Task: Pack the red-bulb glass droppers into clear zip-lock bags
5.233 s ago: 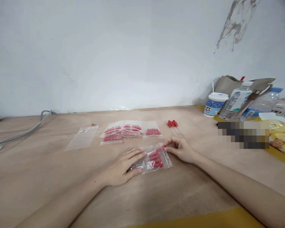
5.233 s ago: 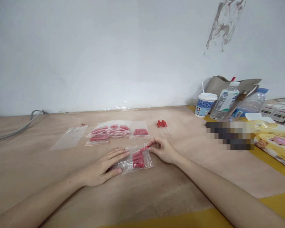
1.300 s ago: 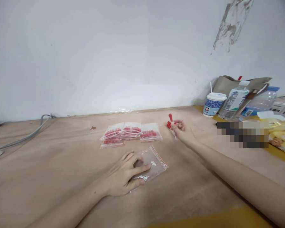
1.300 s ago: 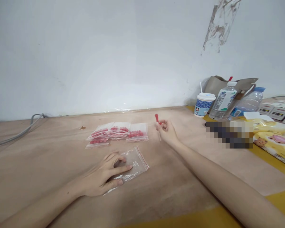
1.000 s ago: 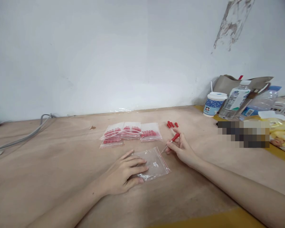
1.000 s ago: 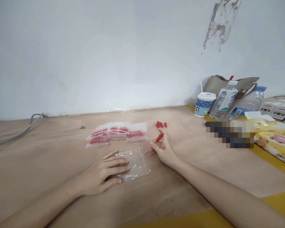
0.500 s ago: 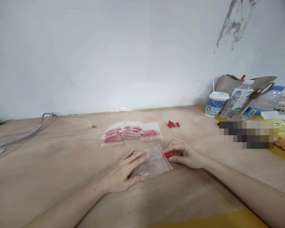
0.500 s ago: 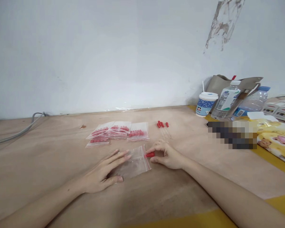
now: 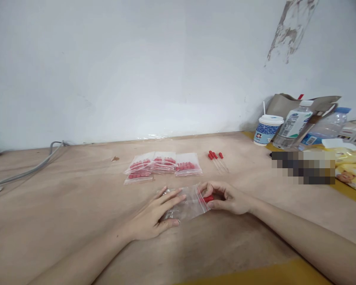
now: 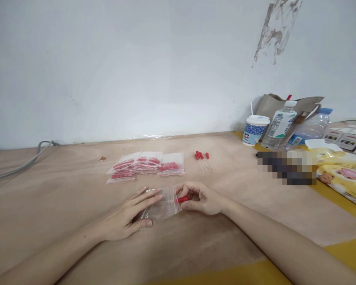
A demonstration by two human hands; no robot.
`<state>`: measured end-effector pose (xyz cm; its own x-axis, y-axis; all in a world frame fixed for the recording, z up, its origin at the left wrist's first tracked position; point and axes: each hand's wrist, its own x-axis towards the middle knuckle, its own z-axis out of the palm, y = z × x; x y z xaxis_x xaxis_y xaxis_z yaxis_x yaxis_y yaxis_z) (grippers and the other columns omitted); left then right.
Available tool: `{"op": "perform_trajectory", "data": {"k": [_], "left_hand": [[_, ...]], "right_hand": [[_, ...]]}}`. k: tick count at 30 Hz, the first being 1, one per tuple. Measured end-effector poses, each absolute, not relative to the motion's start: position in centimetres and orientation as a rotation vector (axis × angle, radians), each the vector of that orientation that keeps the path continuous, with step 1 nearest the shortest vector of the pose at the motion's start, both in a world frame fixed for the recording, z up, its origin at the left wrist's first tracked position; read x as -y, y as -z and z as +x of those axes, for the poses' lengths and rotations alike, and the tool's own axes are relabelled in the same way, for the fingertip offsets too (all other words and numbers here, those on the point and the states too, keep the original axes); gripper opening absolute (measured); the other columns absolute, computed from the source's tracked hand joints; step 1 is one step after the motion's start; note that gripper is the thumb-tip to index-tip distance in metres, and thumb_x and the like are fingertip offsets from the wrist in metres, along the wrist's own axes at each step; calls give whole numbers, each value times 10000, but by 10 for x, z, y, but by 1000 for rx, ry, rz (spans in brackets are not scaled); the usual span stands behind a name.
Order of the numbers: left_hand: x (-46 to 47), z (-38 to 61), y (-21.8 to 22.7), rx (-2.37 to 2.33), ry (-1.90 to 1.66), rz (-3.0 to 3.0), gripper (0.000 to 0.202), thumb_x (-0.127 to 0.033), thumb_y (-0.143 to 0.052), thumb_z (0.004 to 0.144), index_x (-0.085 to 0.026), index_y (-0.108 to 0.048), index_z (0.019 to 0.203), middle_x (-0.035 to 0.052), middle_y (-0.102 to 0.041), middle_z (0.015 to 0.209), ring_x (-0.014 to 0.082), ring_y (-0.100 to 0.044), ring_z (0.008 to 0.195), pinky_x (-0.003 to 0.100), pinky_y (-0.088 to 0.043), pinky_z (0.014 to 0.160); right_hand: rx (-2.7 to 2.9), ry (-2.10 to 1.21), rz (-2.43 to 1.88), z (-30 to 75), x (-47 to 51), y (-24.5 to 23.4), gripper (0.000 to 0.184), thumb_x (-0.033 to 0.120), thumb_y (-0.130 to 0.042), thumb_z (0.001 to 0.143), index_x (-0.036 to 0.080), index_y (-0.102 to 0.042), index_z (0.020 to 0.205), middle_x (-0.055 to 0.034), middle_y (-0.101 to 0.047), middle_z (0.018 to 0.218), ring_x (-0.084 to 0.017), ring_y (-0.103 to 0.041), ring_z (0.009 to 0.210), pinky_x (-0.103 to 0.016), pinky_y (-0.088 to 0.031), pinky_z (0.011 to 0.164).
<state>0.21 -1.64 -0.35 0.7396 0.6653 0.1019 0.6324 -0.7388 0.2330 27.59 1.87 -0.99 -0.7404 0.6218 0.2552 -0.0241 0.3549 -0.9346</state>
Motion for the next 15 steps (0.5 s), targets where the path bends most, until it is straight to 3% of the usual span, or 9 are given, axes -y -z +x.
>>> {"op": "perform_trajectory", "data": {"k": [6, 12, 15], "left_hand": [[16, 1, 5, -1001, -298, 2762, 566, -426, -442, 882, -298, -198, 1377, 56, -246, 1427, 295, -187, 1303, 532, -233, 1012], [17, 2, 4, -974, -335, 2701, 541, -385, -467, 879, -298, -243, 1364, 61, -239, 1429, 280, -255, 1283, 475, -302, 996], [17, 2, 4, -961, -353, 2693, 527, -381, -470, 878, -285, -270, 1356, 67, -245, 1426, 275, -262, 1281, 472, -301, 998]], "right_hand": [[1921, -1544, -634, 276, -22, 18, 204, 340, -604, 748, 167, -505, 791, -24, -588, 837, -96, -548, 735, -246, -432, 670], [2141, -1270, -681, 275, -27, 16, 196, 346, -587, 759, 156, -636, 754, -42, -613, 842, -128, -569, 800, -291, -441, 767], [2180, -1258, -618, 279, -30, 15, 220, 325, -639, 716, 175, -658, 876, -66, -574, 1031, -158, -547, 962, -324, -416, 866]]}}
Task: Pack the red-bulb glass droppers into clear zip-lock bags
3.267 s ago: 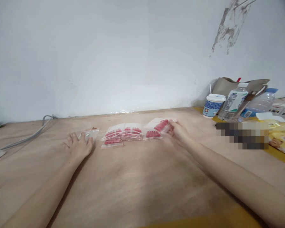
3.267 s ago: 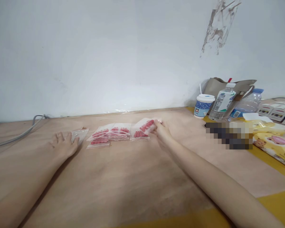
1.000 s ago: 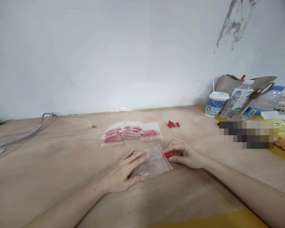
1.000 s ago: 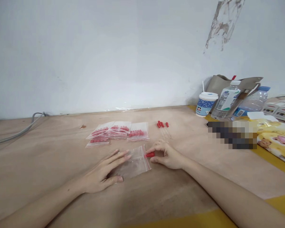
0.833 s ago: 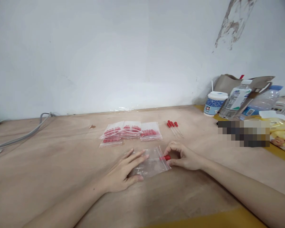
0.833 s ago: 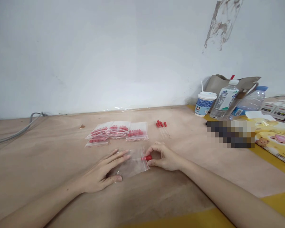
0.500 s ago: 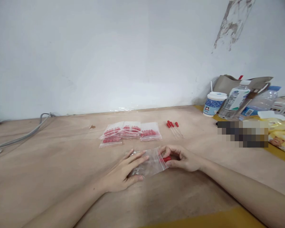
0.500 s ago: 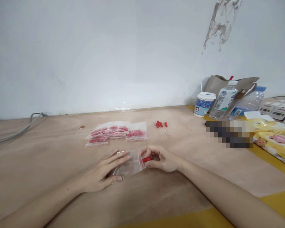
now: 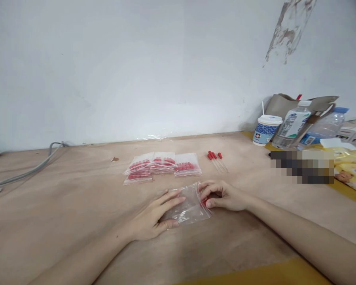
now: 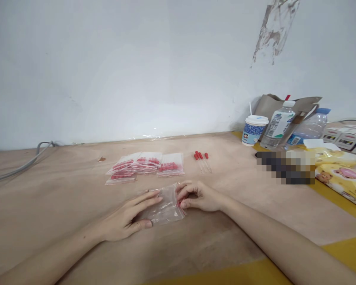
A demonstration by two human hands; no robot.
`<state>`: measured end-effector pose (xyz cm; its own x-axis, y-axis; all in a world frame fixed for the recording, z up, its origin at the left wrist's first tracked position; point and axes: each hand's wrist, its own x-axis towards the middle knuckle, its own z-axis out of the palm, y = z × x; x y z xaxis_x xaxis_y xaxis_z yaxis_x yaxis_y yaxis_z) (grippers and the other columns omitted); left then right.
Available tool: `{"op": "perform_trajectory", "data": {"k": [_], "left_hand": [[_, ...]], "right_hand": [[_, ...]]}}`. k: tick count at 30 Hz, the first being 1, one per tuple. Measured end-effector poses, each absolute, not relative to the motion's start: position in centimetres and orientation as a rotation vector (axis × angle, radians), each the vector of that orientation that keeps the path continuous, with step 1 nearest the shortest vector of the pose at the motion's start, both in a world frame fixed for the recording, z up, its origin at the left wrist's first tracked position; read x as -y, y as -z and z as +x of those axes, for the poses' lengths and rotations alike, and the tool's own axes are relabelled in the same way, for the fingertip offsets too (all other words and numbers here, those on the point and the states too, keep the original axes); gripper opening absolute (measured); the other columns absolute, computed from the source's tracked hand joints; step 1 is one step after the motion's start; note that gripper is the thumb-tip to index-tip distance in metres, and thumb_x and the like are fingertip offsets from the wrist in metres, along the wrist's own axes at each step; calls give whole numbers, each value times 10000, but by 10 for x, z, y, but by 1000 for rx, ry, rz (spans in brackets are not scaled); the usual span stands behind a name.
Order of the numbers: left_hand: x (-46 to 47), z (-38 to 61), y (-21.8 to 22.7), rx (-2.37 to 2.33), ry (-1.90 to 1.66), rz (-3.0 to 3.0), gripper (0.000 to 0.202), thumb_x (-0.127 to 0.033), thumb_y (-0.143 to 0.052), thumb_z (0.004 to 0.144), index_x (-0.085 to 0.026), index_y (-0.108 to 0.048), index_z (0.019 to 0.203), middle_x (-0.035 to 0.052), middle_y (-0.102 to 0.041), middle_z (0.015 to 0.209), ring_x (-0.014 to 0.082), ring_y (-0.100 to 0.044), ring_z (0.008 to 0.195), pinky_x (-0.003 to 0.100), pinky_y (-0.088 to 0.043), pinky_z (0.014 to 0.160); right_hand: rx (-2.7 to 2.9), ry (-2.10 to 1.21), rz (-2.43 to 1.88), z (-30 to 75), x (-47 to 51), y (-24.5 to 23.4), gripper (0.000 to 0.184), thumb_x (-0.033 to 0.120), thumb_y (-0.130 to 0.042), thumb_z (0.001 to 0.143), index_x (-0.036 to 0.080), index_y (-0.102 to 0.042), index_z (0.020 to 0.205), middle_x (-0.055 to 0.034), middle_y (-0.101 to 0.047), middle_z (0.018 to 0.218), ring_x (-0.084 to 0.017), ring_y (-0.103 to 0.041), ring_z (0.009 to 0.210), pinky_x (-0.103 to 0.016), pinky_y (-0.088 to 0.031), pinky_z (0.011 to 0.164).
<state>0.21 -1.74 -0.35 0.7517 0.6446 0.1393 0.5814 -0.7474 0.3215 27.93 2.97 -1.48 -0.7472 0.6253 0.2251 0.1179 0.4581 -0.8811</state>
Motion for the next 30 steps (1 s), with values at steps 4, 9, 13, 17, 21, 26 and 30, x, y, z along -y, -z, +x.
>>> {"op": "perform_trajectory", "data": {"k": [4, 9, 13, 17, 21, 26, 30], "left_hand": [[17, 2, 4, -974, -307, 2710, 477, -394, -452, 884, -269, -333, 1329, 63, -259, 1421, 270, -236, 1293, 492, -263, 1015], [11, 2, 1, -918, -271, 2829, 406, -394, -421, 898, -237, -433, 1272, 75, -297, 1404, 239, -278, 1279, 488, -185, 1050], [6, 2, -2, -880, -326, 2904, 382, -389, -431, 894, -255, -463, 1251, 73, -348, 1372, 241, -309, 1255, 489, -191, 1041], [7, 3, -4, -923, -403, 2935, 343, -403, -463, 875, -286, -529, 1191, 78, -446, 1265, 271, -360, 1173, 472, -268, 967], [9, 5, -7, -943, -333, 2911, 354, -398, -447, 886, -295, -494, 1221, 77, -492, 1187, 244, -433, 1081, 451, -259, 936], [11, 5, -10, -970, -264, 2855, 347, -332, -369, 926, -311, -429, 1267, 52, -479, 1235, 226, -413, 1129, 449, -190, 972], [12, 5, -8, -977, -293, 2845, 364, -366, -410, 905, -301, -441, 1262, 57, -474, 1252, 244, -403, 1145, 444, -203, 967]], "right_hand": [[2104, -1581, -594, 286, -32, 15, 408, 314, -634, 719, 211, -566, 1109, -79, -502, 1193, -158, -524, 1041, -325, -428, 875], [2133, -1504, -634, 284, -32, 14, 295, 324, -586, 762, 191, -627, 1022, -68, -584, 1105, -150, -547, 1001, -310, -430, 869], [2013, -1585, -731, 281, -33, 20, 316, 354, -637, 709, 178, -642, 971, -59, -649, 980, -136, -598, 861, -282, -470, 770], [1888, -1559, -817, 281, -36, 23, 244, 378, -686, 644, 150, -633, 713, -44, -660, 897, -118, -595, 729, -245, -471, 650], [2073, -1294, -808, 279, -33, 13, 260, 388, -584, 743, 152, -614, 638, -46, -651, 866, -112, -569, 726, -244, -451, 658], [2199, -1015, -863, 279, -26, 8, 133, 289, -641, 687, 170, -663, 743, -41, -645, 818, -135, -575, 724, -265, -458, 654], [2205, -1003, -841, 278, -24, 12, 117, 251, -654, 667, 160, -657, 739, -43, -642, 805, -143, -584, 732, -272, -463, 666]]}}
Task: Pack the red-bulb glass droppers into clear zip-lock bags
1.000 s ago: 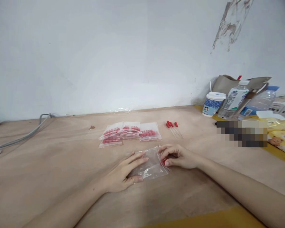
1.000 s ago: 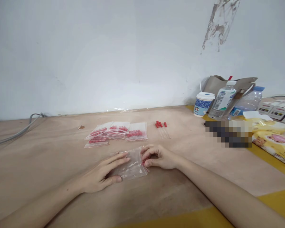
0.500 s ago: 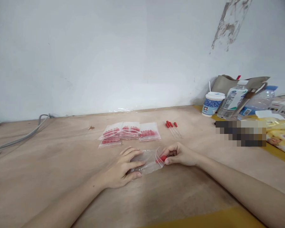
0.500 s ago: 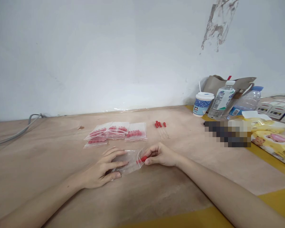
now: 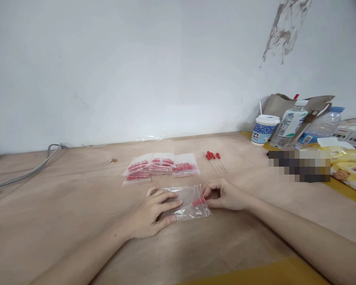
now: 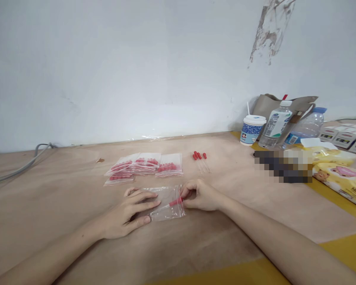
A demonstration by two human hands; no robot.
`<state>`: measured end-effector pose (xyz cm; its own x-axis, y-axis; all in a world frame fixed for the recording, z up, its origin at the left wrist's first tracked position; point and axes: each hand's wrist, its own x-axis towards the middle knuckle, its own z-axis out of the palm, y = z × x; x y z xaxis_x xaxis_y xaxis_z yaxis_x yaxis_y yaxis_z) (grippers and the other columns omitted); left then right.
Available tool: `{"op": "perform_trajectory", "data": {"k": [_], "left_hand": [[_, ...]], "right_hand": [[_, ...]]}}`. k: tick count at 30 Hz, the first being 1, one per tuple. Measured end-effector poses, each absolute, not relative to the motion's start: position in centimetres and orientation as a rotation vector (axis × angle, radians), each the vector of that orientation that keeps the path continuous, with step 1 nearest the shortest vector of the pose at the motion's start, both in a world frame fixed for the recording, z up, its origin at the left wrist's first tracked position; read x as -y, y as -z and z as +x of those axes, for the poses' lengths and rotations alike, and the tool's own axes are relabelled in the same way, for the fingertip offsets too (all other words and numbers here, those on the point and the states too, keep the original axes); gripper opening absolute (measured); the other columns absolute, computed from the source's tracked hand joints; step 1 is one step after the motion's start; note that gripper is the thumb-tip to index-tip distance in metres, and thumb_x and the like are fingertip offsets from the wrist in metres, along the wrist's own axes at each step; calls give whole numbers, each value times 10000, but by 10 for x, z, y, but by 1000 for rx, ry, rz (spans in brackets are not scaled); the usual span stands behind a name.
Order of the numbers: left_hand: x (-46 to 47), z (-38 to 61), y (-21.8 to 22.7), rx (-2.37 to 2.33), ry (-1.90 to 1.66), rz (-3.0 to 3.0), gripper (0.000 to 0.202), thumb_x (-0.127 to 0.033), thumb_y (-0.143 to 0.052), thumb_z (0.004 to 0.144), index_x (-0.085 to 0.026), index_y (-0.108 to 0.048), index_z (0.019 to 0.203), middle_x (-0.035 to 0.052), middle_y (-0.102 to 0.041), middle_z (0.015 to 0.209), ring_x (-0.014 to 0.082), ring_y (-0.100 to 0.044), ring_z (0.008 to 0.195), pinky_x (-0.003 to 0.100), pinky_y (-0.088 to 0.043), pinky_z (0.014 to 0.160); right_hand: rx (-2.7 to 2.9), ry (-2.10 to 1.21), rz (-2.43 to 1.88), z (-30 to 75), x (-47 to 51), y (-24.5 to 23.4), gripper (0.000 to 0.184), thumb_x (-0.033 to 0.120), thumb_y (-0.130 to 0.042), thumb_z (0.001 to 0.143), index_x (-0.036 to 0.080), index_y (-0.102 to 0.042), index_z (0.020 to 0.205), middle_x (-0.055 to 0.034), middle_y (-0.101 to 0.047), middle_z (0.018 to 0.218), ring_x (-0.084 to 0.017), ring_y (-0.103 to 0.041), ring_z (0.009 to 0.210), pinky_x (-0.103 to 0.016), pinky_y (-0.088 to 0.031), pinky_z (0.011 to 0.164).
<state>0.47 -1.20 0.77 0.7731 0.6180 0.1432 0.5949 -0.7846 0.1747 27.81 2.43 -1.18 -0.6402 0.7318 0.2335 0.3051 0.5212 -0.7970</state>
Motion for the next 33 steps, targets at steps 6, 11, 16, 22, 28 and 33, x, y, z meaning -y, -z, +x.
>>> {"op": "perform_trajectory", "data": {"k": [6, 11, 16, 22, 28, 33], "left_hand": [[13, 7, -2, -1034, -338, 2845, 375, -401, -446, 884, -306, -460, 1247, 65, -480, 1251, 257, -406, 1143, 444, -238, 936], [15, 10, -1, -1136, -345, 2807, 375, -404, -433, 888, -309, -459, 1250, 74, -468, 1272, 264, -407, 1147, 454, -244, 924], [16, 10, 0, -1162, -335, 2785, 366, -404, -418, 896, -318, -456, 1250, 61, -452, 1293, 264, -395, 1165, 467, -244, 930], [14, 8, 3, -1137, -353, 2786, 414, -396, -405, 902, -297, -384, 1304, 66, -397, 1338, 259, -356, 1206, 458, -271, 955], [15, 6, 3, -1132, -376, 2736, 446, -354, -363, 925, -280, -271, 1355, 33, -357, 1372, 216, -316, 1246, 428, -257, 1021], [13, 5, 3, -1167, -335, 2718, 371, -299, -309, 946, -299, -355, 1314, 13, -352, 1376, 203, -303, 1261, 441, -251, 1033]], "right_hand": [[2359, -928, -751, 275, -18, 0, 154, 259, -556, 768, 175, -684, 785, -53, -614, 892, -136, -563, 810, -268, -446, 736], [2388, -842, -875, 269, -4, -7, 259, 408, -609, 724, 188, -690, 834, -49, -590, 889, -155, -530, 839, -291, -415, 776], [2296, -757, -969, 264, -5, 10, 230, 404, -598, 732, 201, -699, 773, -36, -587, 815, -147, -523, 782, -281, -411, 724], [2159, -945, -957, 264, -14, 14, 280, 396, -519, 786, 177, -691, 757, -34, -617, 732, -144, -534, 707, -268, -414, 656], [1830, -1262, -1027, 260, -10, 15, 252, 412, -541, 757, 162, -553, 789, -12, -620, 710, -117, -533, 645, -245, -408, 613], [1762, -1258, -1094, 267, -24, 17, 311, 413, -587, 706, 179, -490, 888, 14, -600, 614, -110, -516, 545, -228, -388, 521]]}}
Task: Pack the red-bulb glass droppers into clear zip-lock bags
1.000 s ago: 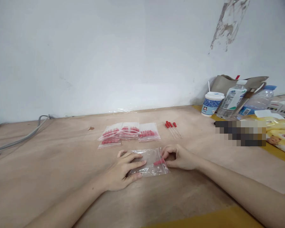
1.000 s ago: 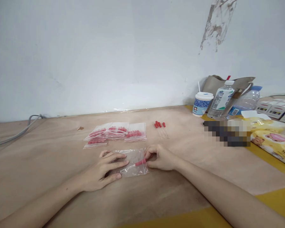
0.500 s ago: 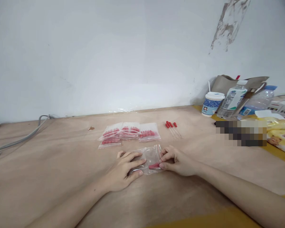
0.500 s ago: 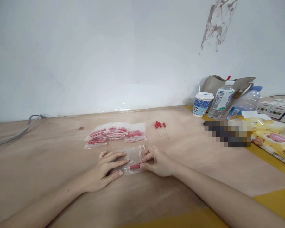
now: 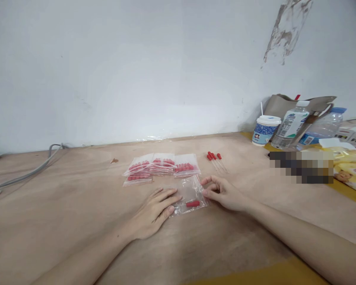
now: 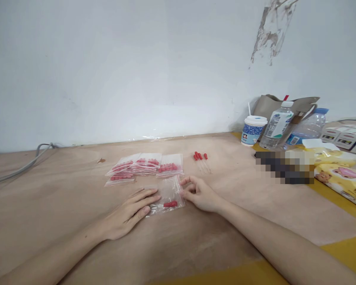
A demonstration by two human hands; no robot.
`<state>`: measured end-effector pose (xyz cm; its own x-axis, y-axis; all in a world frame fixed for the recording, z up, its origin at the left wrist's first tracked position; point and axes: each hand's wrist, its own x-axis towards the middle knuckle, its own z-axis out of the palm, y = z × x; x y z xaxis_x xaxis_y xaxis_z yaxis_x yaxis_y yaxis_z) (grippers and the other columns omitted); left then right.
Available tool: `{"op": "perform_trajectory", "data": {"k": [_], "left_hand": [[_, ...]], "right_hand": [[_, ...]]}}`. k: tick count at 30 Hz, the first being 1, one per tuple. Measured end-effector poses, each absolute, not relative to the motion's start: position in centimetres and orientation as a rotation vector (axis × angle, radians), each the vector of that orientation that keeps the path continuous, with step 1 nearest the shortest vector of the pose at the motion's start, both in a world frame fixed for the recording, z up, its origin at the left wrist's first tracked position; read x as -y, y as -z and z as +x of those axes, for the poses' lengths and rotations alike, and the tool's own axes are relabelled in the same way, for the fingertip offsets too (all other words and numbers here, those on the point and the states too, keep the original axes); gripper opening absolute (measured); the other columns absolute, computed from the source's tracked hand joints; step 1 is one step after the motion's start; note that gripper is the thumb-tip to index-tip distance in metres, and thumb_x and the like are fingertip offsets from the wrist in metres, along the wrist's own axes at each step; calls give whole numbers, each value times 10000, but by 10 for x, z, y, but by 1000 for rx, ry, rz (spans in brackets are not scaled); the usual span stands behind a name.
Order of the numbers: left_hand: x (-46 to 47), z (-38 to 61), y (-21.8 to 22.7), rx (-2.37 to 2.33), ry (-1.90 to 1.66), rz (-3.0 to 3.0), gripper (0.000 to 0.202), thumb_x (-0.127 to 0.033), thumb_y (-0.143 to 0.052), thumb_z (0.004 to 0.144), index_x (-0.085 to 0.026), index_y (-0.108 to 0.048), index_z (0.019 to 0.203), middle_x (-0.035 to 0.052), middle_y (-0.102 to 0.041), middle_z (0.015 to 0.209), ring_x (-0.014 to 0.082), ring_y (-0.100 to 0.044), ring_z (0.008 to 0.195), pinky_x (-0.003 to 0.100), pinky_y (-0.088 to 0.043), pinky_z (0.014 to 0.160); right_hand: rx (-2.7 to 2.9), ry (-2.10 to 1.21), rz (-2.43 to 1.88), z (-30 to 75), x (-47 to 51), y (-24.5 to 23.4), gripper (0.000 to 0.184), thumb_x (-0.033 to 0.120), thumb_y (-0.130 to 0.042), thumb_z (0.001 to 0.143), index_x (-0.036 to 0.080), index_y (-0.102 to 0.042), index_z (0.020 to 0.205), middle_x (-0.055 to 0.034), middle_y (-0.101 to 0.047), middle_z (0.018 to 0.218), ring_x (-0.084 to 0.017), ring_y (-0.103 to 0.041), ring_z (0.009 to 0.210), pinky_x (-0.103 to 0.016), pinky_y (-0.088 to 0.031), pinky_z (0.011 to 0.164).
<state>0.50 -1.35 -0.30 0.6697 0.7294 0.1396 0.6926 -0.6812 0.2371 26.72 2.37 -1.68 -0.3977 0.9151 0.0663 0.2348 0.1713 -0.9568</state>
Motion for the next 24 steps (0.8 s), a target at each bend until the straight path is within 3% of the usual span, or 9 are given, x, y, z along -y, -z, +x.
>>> {"op": "perform_trajectory", "data": {"k": [6, 9, 16, 24], "left_hand": [[12, 5, 3, -1152, -272, 2769, 373, -293, -346, 931, -303, -384, 1303, 37, -334, 1386, 222, -295, 1265, 456, -275, 1016], [13, 6, 2, -1157, -269, 2771, 375, -296, -348, 930, -300, -387, 1303, 41, -336, 1385, 228, -297, 1264, 460, -280, 1011], [11, 3, 5, -1117, -320, 2792, 374, -311, -350, 930, -302, -388, 1302, 36, -346, 1380, 226, -314, 1254, 454, -283, 1013], [11, 2, 6, -1098, -365, 2777, 372, -309, -362, 926, -297, -400, 1296, 32, -346, 1381, 235, -323, 1248, 455, -283, 1012]], "right_hand": [[1737, -343, -1639, 301, -82, 9, 161, 336, -584, 667, 193, -646, 708, -41, -653, 720, -182, -575, 689, -296, -392, 642], [1685, -82, -1880, 309, -107, 6, 192, 382, -577, 662, 219, -673, 692, -61, -664, 793, -249, -576, 820, -377, -362, 740], [1665, -111, -2119, 294, -129, 6, 330, 519, -553, 648, 212, -662, 600, -111, -649, 721, -312, -577, 820, -478, -318, 785], [1550, -305, -1956, 297, -129, -2, 329, 499, -541, 656, 190, -609, 567, -96, -629, 636, -257, -592, 719, -365, -395, 654]]}}
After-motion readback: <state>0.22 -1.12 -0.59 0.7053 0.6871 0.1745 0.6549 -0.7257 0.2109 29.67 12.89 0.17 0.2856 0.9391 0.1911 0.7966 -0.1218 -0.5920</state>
